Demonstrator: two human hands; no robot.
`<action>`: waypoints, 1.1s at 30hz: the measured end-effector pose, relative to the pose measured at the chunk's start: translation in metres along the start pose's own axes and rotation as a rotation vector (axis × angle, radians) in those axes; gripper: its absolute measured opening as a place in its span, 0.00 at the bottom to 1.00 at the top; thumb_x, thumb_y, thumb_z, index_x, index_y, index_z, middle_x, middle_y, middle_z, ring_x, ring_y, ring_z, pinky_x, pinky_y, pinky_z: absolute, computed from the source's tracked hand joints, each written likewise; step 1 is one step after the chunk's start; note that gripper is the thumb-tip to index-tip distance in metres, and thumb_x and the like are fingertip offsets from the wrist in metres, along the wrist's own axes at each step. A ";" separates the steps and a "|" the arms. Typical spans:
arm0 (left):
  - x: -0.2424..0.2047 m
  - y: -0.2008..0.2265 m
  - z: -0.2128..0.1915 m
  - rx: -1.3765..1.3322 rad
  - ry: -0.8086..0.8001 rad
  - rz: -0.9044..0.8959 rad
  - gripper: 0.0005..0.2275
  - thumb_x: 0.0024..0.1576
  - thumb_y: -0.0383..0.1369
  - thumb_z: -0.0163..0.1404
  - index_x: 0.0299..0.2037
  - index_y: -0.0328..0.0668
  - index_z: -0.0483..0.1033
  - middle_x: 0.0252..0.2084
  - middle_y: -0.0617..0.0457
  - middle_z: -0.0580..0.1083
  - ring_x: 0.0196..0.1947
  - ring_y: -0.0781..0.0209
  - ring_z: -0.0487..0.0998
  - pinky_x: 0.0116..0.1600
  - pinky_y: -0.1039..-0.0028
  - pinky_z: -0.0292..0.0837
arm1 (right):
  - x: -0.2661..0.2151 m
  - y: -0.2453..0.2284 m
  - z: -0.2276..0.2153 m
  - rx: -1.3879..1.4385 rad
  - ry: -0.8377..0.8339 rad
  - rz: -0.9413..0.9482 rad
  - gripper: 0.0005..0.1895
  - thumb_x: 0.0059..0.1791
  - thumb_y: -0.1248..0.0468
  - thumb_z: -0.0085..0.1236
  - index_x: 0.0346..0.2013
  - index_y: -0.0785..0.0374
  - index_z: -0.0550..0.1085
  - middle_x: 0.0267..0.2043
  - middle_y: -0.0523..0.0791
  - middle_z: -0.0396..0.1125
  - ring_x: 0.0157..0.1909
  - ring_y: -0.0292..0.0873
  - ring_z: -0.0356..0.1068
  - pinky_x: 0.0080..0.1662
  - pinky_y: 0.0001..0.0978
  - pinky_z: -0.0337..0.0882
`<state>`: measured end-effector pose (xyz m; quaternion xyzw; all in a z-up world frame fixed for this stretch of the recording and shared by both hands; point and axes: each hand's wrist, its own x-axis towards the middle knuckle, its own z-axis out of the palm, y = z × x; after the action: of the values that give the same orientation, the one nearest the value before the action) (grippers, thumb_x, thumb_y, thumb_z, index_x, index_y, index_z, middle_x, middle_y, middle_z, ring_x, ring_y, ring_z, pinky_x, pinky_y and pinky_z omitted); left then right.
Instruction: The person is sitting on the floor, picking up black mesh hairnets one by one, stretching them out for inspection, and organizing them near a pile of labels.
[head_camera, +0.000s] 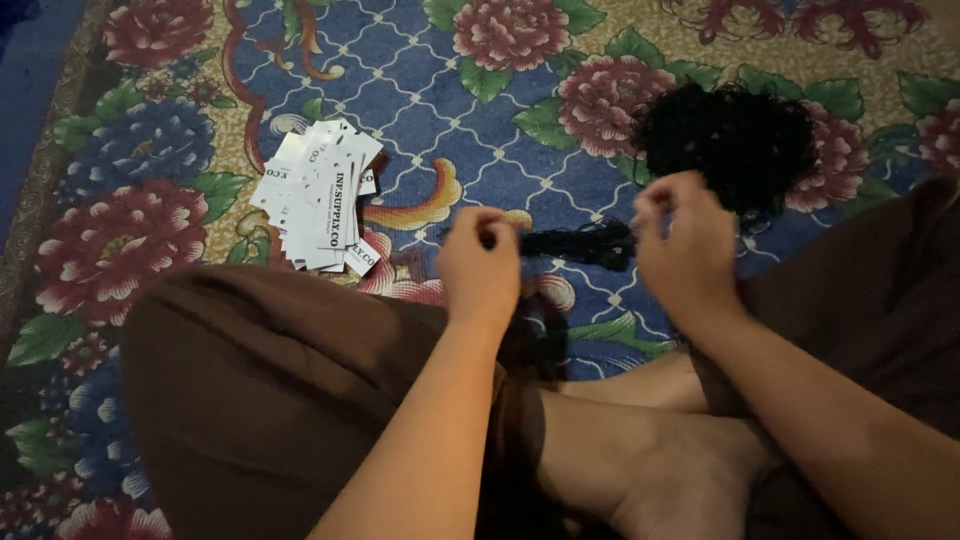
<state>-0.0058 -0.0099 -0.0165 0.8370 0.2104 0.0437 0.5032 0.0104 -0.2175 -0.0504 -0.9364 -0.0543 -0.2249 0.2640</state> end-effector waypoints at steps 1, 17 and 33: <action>-0.001 -0.002 0.002 0.000 0.000 -0.002 0.09 0.61 0.33 0.46 0.44 0.44 0.79 0.43 0.43 0.80 0.51 0.39 0.79 0.55 0.53 0.74 | -0.004 -0.006 -0.001 0.000 -0.001 -0.001 0.02 0.57 0.65 0.57 0.41 0.58 0.72 0.32 0.48 0.72 0.41 0.60 0.72 0.45 0.53 0.69; -0.004 -0.004 0.020 -0.332 -0.448 -0.304 0.13 0.54 0.46 0.60 0.46 0.59 0.86 0.40 0.50 0.82 0.41 0.57 0.84 0.45 0.71 0.84 | -0.015 -0.035 -0.008 0.258 -0.391 -0.087 0.08 0.50 0.61 0.64 0.43 0.55 0.75 0.28 0.46 0.77 0.32 0.51 0.77 0.30 0.41 0.75; -0.012 -0.007 0.026 -0.292 -0.590 -0.230 0.12 0.55 0.43 0.59 0.46 0.52 0.86 0.45 0.47 0.82 0.44 0.57 0.80 0.47 0.66 0.80 | 0.003 -0.019 0.000 0.916 -0.360 0.766 0.13 0.53 0.57 0.57 0.49 0.57 0.81 0.31 0.44 0.72 0.34 0.38 0.74 0.34 0.24 0.74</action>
<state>-0.0114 -0.0333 -0.0339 0.7036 0.1404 -0.2274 0.6584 0.0088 -0.2014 -0.0407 -0.7042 0.1509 0.0932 0.6875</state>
